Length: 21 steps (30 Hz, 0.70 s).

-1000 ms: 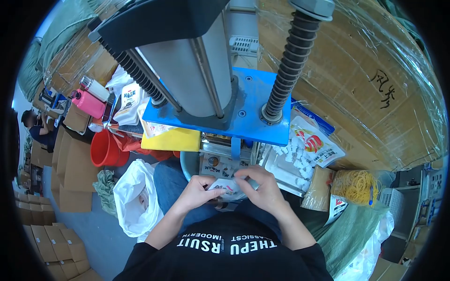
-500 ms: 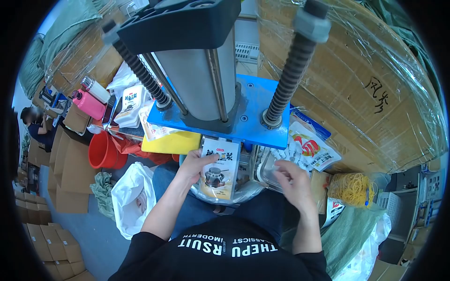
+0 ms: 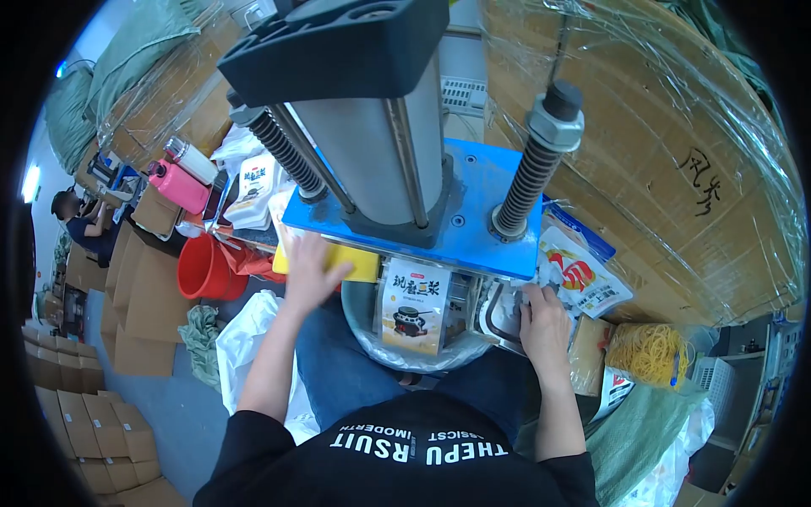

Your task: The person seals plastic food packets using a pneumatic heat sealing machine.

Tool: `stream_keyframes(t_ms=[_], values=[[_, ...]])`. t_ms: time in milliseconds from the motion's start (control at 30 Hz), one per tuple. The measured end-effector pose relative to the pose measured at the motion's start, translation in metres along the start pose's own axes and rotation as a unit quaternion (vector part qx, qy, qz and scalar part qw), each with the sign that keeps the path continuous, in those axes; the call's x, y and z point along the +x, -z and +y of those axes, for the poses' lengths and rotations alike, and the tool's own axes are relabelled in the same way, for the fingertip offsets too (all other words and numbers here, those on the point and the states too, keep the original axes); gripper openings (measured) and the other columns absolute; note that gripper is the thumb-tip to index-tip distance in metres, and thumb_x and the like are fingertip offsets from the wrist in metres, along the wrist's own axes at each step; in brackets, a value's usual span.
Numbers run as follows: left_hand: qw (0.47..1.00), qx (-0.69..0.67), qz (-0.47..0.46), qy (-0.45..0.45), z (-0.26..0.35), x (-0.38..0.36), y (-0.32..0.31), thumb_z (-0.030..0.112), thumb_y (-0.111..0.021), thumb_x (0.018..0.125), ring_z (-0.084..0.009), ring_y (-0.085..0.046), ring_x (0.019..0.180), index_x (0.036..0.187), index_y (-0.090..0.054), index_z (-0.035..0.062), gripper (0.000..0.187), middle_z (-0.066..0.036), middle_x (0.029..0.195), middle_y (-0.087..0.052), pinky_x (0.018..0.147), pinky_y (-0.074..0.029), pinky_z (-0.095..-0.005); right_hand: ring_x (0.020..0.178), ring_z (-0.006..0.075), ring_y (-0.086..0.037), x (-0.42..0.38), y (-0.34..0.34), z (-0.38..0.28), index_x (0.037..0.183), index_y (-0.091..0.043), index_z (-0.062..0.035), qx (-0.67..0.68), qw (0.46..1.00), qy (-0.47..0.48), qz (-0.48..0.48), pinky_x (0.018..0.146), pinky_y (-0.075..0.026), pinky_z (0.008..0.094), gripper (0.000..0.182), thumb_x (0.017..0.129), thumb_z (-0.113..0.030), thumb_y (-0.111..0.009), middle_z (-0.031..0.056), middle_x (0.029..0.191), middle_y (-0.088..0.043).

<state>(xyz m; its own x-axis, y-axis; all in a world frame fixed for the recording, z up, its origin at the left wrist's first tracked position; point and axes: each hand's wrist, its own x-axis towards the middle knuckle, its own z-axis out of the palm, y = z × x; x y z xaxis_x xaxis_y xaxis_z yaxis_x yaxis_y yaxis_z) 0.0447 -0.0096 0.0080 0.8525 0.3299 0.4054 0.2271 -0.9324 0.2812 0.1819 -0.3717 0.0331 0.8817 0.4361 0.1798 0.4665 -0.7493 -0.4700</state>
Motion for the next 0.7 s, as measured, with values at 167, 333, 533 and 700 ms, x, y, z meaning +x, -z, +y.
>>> stream_keyframes(t_ms=[167, 333, 533, 700], values=[[0.997, -0.048, 0.036, -0.038, 0.004, -0.060, -0.003, 0.009, -0.071, 0.071, -0.0320, -0.053, 0.119, 0.118, -0.062, 0.0095, 0.047, -0.011, 0.124, -0.061, 0.105, -0.034, -0.0481, 0.086, 0.0382, -0.061, -0.004, 0.008, 0.000, 0.100, -0.063, -0.0066, -0.033, 0.998, 0.041, -0.032, 0.071, -0.049, 0.0438, 0.020, 0.080, -0.004, -0.064, 0.0157, 0.089, -0.060], [0.992, -0.084, 0.093, -0.010, 0.008, -0.022, 0.006, 0.002, -0.068, 0.075, -0.0303, -0.058, 0.079, 0.091, -0.067, 0.0031, 0.017, -0.011, 0.086, -0.062, 0.071, -0.047, -0.0361, 0.086, 0.0298, -0.064, 0.001, -0.006, 0.006, 0.105, -0.064, -0.0035, 0.071, 0.996, 0.037, 0.040, 0.074, -0.050, 0.0380, 0.020, 0.086, -0.001, -0.058, 0.0142, 0.093, -0.062], [0.959, -0.261, 0.039, 0.103, 0.070, -0.042, 0.016, 0.006, -0.074, 0.071, -0.0213, -0.055, 0.068, 0.079, -0.067, 0.0004, 0.011, -0.008, 0.071, -0.060, 0.062, -0.043, -0.0325, 0.080, 0.0126, -0.062, -0.023, 0.002, -0.021, 0.112, -0.065, -0.0007, 0.468, 0.870, -0.011, -0.154, 0.072, -0.051, 0.0250, 0.024, 0.089, 0.004, -0.058, 0.0084, 0.095, -0.066], [0.930, -0.355, -0.078, 0.049, 0.115, -0.047, 0.034, 0.006, -0.074, 0.071, -0.0189, -0.051, 0.069, 0.081, -0.070, 0.0020, 0.011, -0.006, 0.071, -0.062, 0.064, -0.040, -0.0305, 0.078, 0.0161, -0.064, 0.013, 0.031, -0.071, 0.103, -0.068, -0.0021, 0.329, 0.913, 0.151, -0.187, 0.069, -0.050, 0.0292, 0.018, 0.085, -0.006, -0.068, 0.0086, 0.093, -0.069]])
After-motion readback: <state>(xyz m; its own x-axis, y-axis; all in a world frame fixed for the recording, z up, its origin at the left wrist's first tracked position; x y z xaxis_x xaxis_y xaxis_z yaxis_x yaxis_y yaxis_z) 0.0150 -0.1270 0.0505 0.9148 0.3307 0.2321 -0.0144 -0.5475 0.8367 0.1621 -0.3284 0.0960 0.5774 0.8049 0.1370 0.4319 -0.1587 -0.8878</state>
